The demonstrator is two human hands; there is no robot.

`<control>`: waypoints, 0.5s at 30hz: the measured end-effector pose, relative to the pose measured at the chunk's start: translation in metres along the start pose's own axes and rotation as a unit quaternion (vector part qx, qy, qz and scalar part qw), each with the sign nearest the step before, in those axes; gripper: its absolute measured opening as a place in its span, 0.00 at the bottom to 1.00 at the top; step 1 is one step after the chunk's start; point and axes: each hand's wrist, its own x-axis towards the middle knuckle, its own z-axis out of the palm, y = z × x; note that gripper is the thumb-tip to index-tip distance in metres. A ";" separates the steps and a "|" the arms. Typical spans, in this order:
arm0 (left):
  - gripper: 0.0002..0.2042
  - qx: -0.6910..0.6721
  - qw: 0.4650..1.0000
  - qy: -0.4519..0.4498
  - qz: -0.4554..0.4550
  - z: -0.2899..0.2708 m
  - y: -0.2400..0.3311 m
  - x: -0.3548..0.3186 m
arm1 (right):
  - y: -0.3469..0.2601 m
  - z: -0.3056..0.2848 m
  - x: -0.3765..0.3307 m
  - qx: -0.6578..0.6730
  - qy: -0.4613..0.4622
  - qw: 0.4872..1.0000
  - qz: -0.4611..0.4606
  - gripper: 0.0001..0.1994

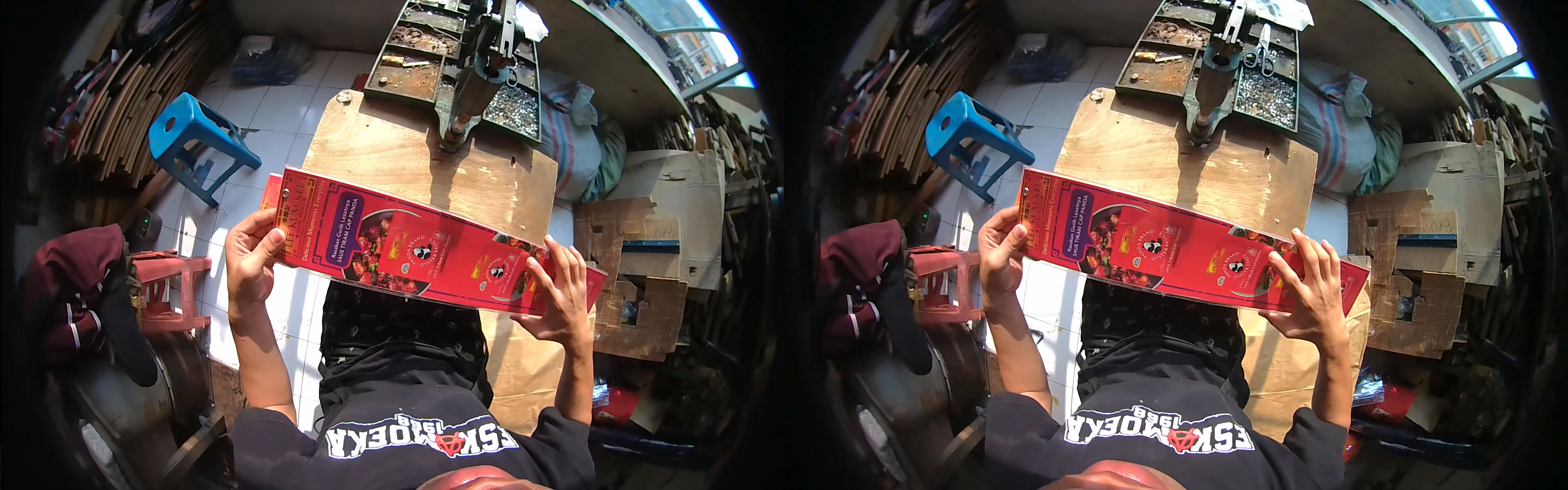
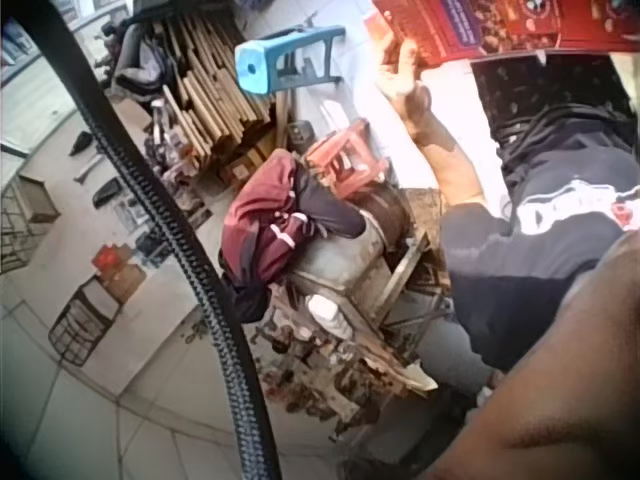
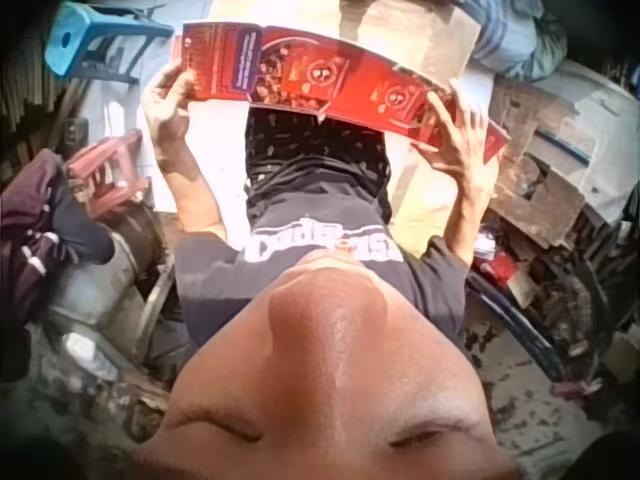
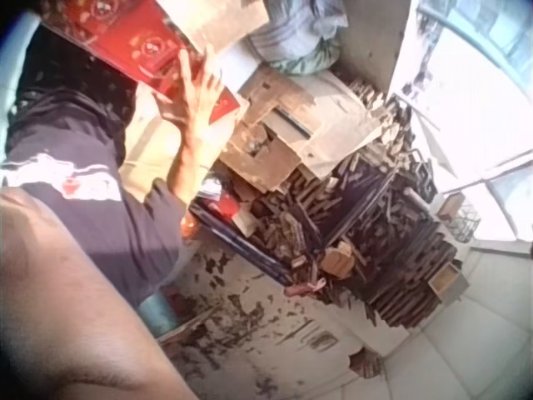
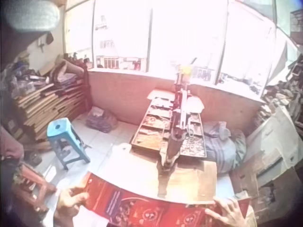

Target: The person prepares packaging boxes by aligning cardboard sheets with printed red box templates and then uses a manual press tool to secure them together.

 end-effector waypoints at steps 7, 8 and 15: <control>0.15 0.070 0.997 0.001 -0.024 -0.006 0.012 0.039 | 0.029 -0.005 0.006 0.020 0.004 1.000 0.021 0.49; 0.15 0.102 0.994 -0.002 -0.033 -0.004 0.015 0.047 | 0.032 -0.009 0.014 0.028 -0.007 0.999 0.020 0.48; 0.16 0.506 0.862 0.018 -0.027 0.013 0.012 0.125 | 0.081 0.007 0.058 0.170 -0.074 0.982 0.031 0.46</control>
